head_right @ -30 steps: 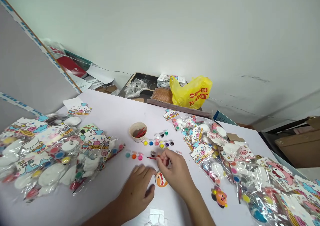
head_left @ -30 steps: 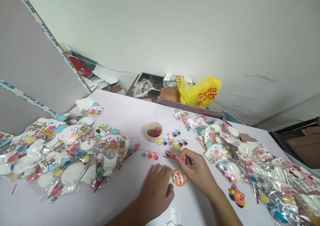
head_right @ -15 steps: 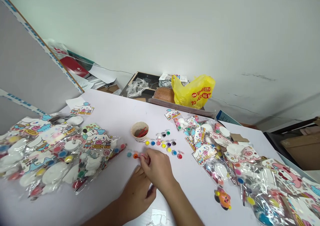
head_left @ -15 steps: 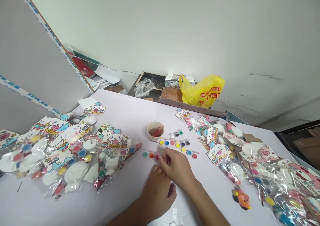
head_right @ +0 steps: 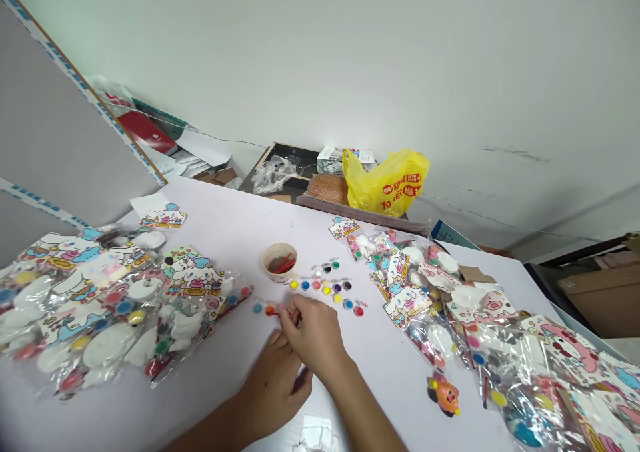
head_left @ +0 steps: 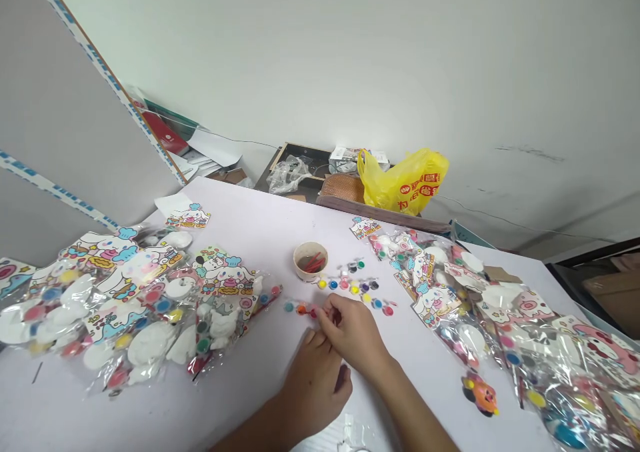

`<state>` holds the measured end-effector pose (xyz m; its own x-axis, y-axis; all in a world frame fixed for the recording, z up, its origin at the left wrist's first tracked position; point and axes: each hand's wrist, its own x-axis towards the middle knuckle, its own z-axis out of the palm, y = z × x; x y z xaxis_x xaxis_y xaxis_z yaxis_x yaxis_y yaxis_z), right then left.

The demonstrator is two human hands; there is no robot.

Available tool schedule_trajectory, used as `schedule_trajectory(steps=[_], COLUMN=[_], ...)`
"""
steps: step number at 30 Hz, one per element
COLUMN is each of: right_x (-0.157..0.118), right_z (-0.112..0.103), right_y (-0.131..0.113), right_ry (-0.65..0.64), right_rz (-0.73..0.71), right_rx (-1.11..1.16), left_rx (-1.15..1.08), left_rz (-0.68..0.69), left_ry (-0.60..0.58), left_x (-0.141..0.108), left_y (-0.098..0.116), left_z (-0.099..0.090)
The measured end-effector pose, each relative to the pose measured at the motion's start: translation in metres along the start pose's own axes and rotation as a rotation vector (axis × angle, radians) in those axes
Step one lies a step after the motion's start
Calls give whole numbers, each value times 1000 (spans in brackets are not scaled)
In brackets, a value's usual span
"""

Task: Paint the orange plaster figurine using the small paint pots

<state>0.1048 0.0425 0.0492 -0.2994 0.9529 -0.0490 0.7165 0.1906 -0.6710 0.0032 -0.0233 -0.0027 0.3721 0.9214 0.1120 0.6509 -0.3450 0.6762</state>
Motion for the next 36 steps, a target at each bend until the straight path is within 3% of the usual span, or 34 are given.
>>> schedule_trajectory(steps=[9, 21, 25, 27, 29, 32, 36], right_x=[-1, -4, -3, -2, -2, -3, -3], right_z=[-5, -2, -12, -15, -16, -15, -12], right_y=[9, -5, -3, -2, -2, -2, 1], right_ry=[-28, 29, 43, 49, 51, 44, 46], right_rz=[38, -49, -18, -20, -27, -38, -36], right_rx=[145, -124, -103, -98, -84, -60, -70], left_rx=[27, -64, 7, 56, 74, 147, 213], left_rz=[-26, 34, 61, 19, -28, -100, -113], left_ry=[-42, 87, 269, 386, 427, 391, 285], left_x=[-1, 0, -4, -4, -2, 2, 6], left_y=[-1, 5, -1, -8, -17, -30, -45], left_z=[0, -4, -21, -36, -48, -54, -43])
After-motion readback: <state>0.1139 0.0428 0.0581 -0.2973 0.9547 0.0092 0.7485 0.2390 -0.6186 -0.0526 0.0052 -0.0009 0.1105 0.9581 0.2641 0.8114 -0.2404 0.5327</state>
